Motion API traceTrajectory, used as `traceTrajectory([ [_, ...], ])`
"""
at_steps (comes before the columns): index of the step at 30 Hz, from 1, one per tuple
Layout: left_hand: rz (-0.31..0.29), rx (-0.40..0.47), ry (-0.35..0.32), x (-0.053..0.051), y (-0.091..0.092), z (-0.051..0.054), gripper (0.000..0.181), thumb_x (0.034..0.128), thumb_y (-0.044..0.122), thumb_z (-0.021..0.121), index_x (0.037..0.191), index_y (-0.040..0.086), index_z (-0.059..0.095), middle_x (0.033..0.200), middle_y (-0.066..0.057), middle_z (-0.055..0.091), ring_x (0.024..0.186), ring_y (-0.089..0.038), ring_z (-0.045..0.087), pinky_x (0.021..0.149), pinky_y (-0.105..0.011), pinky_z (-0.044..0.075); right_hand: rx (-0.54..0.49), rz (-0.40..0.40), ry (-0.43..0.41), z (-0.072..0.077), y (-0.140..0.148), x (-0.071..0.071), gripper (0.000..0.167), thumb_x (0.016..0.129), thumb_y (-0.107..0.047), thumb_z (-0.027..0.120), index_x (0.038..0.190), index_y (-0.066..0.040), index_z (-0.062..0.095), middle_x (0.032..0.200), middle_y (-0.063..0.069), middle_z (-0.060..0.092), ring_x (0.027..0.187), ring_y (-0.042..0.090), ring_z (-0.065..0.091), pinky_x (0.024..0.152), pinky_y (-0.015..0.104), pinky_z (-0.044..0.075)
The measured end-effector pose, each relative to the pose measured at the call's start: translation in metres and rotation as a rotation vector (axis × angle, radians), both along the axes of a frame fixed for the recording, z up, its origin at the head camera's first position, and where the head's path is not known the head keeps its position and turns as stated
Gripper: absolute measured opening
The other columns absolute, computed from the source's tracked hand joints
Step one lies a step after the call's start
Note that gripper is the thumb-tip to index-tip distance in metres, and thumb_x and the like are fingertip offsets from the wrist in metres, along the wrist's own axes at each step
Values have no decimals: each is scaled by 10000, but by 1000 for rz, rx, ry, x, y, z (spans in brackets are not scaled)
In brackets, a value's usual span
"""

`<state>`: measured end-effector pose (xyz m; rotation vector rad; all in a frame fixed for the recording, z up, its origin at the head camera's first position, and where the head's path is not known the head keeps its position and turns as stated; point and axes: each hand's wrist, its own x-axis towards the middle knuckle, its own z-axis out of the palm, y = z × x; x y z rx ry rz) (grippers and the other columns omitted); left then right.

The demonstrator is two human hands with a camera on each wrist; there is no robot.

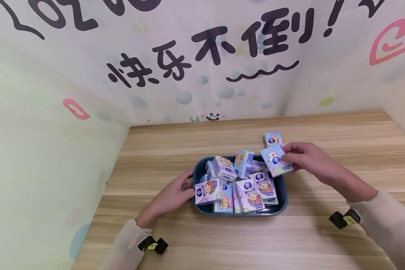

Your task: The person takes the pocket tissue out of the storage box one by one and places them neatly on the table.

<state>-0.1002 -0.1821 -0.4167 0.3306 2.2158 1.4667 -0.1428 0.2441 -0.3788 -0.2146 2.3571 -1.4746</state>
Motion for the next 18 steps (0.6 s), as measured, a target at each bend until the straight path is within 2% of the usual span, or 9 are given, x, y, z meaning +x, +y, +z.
traceTrajectory([
  [7, -1, -1, 3, 1, 0, 1, 709, 1065, 107, 579, 1695, -53, 293, 1694, -304, 377, 1444, -460, 557, 1088, -498, 569, -1, -62, -50, -11, 27, -19, 494, 1122, -189, 543, 1433, 192, 505, 1235, 170, 667, 945, 131, 667, 828, 284, 636],
  [13, -5, 5, -1, 1, 0, 1, 706, 1068, 100, 574, 1696, -52, 289, 1695, -303, 376, 1448, -462, 553, 1085, -494, 571, 38, -98, -93, -20, 52, -31, 593, 1173, -258, 476, 1533, 209, 410, 1452, 324, 539, 1003, 104, 638, 862, 219, 608],
  [18, -3, 9, -3, 0, 0, 1, 706, 1067, 98, 575, 1695, -53, 290, 1688, -306, 385, 1442, -459, 559, 1073, -488, 581, 12, -129, -124, -27, 68, -43, 605, 1177, -241, 480, 1540, 232, 375, 1319, 198, 614, 960, 78, 640, 866, 238, 619],
])
